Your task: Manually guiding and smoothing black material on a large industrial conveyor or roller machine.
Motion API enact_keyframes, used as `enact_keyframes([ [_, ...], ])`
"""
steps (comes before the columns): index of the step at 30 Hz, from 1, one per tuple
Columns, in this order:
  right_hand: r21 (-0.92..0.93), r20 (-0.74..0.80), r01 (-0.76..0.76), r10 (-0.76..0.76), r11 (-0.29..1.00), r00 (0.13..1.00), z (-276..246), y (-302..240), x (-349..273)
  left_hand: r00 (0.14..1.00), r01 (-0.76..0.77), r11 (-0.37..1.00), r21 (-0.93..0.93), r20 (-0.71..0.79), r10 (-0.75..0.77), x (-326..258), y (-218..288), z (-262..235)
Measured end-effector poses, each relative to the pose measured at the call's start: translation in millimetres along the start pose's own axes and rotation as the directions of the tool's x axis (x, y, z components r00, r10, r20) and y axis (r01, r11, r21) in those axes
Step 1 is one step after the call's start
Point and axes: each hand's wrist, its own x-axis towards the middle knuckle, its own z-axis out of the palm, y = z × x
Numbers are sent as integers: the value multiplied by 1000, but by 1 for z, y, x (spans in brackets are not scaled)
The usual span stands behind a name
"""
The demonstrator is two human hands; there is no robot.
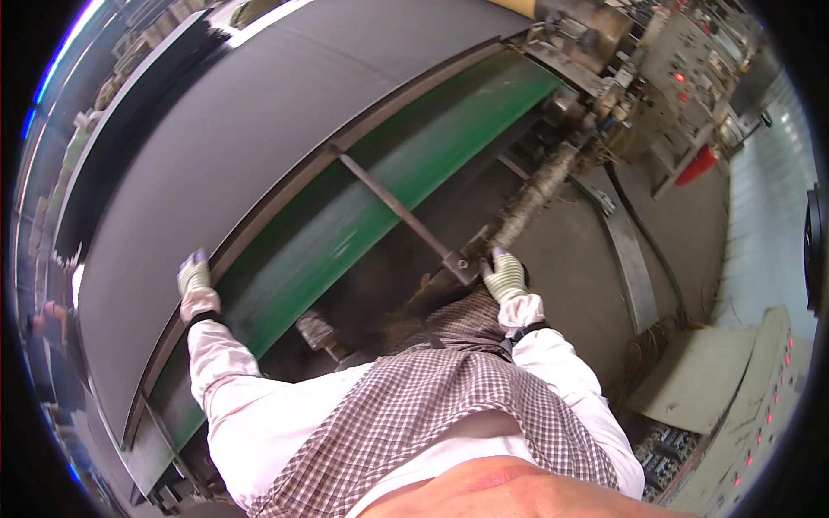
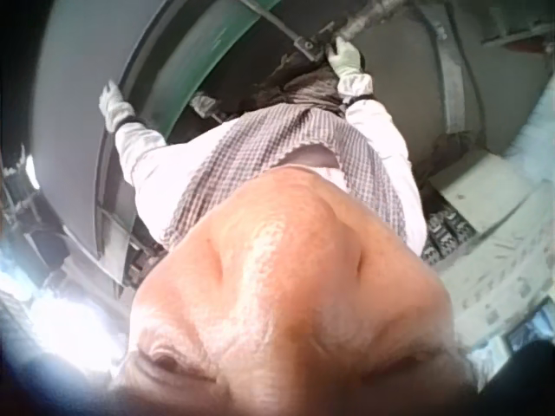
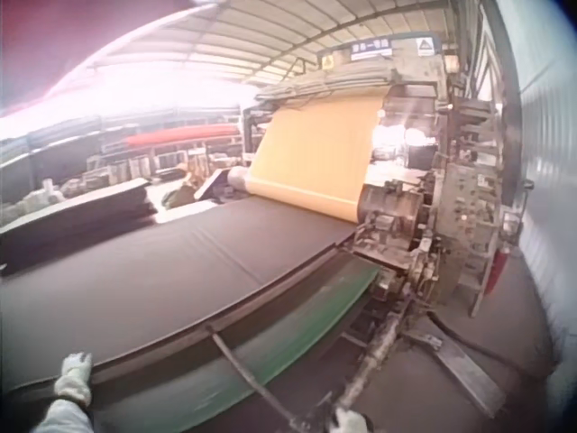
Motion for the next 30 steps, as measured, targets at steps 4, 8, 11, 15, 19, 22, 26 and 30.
enact_keyframes([
  [4,19,-71,39,-38,999,997,-3,-4,-2,1000,-1,989,149,16,-2,4,64,16],
  [8,35,-23,30,-30,999,999,-7,-6,-3,994,-111,984,139,-4,113,2,129,9],
  [11,88,15,41,-43,995,999,-8,-3,-2,986,-165,970,178,37,161,3,174,4],
  [15,36,13,61,-61,998,998,-2,3,0,964,-261,951,166,101,247,4,240,9],
  [19,82,-22,96,-95,992,995,-1,5,0,938,-334,928,167,156,309,3,307,9],
  [22,119,-11,73,-73,990,997,-6,1,1,923,-364,914,178,197,330,5,357,9],
  [26,99,99,3,-13,995,995,-18,-6,4,893,-415,895,165,262,366,11,413,16],
  [30,129,83,13,-24,992,996,-23,-8,3,798,-475,806,-354,214,564,28,423,30],
])
